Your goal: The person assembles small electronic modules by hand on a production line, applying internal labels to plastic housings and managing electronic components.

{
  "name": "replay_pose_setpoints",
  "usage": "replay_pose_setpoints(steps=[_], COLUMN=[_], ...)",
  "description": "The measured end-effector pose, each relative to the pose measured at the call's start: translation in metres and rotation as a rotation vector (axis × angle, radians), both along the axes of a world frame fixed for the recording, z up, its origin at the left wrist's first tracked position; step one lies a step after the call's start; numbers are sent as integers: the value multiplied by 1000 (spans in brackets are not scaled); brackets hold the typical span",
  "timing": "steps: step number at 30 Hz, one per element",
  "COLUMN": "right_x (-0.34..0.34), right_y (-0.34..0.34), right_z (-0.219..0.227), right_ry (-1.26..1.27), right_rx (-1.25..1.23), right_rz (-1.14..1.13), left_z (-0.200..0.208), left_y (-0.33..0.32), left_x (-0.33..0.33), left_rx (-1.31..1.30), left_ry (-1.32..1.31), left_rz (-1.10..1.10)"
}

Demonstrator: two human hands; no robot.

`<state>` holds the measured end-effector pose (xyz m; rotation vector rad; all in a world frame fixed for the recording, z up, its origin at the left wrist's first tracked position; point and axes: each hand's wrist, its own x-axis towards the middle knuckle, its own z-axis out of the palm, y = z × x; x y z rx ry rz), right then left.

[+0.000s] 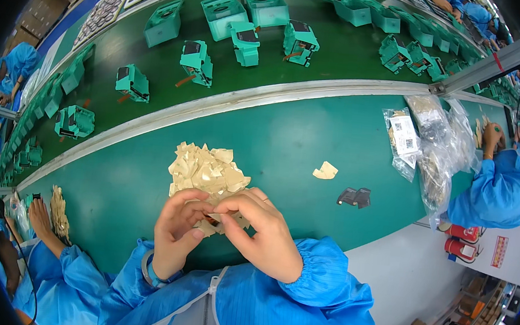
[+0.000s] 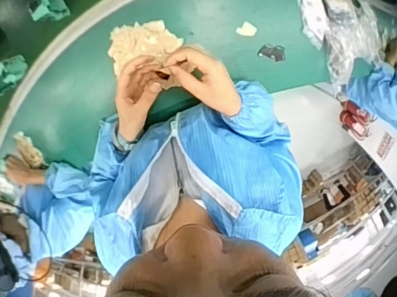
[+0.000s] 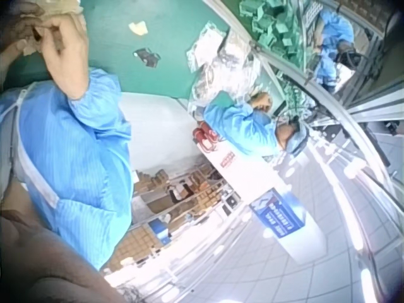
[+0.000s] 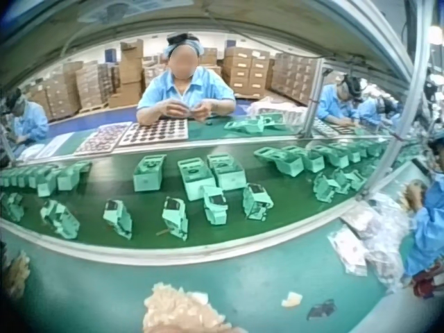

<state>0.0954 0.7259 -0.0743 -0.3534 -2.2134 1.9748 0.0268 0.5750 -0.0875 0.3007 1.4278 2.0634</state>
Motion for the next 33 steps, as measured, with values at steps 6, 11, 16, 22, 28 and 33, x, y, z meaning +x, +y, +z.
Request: replay_pose_setpoints(steps=[6,11,16,22,28,33], right_x=[0,7,7,7,8,4], right_y=[6,-4,-4,0,4,16], right_z=[2,4,4,3,0,-1], right_ry=[85,121,120,121,111,47], right_rx=[224,454,399,382,335,121], right_rz=[67,-141,-29,-43,-36,-52], left_z=[-11,-9,-5,-5,-5,-4], left_y=[-10,-5,0,3,7,8], left_x=[-3,-3,1,2,2,2], left_rx=[-151,-181,-253,-306,-310,-321], left_ry=[228,287,403,468,469,433], left_rz=[-189,-105,-103,-110,-122,-117])
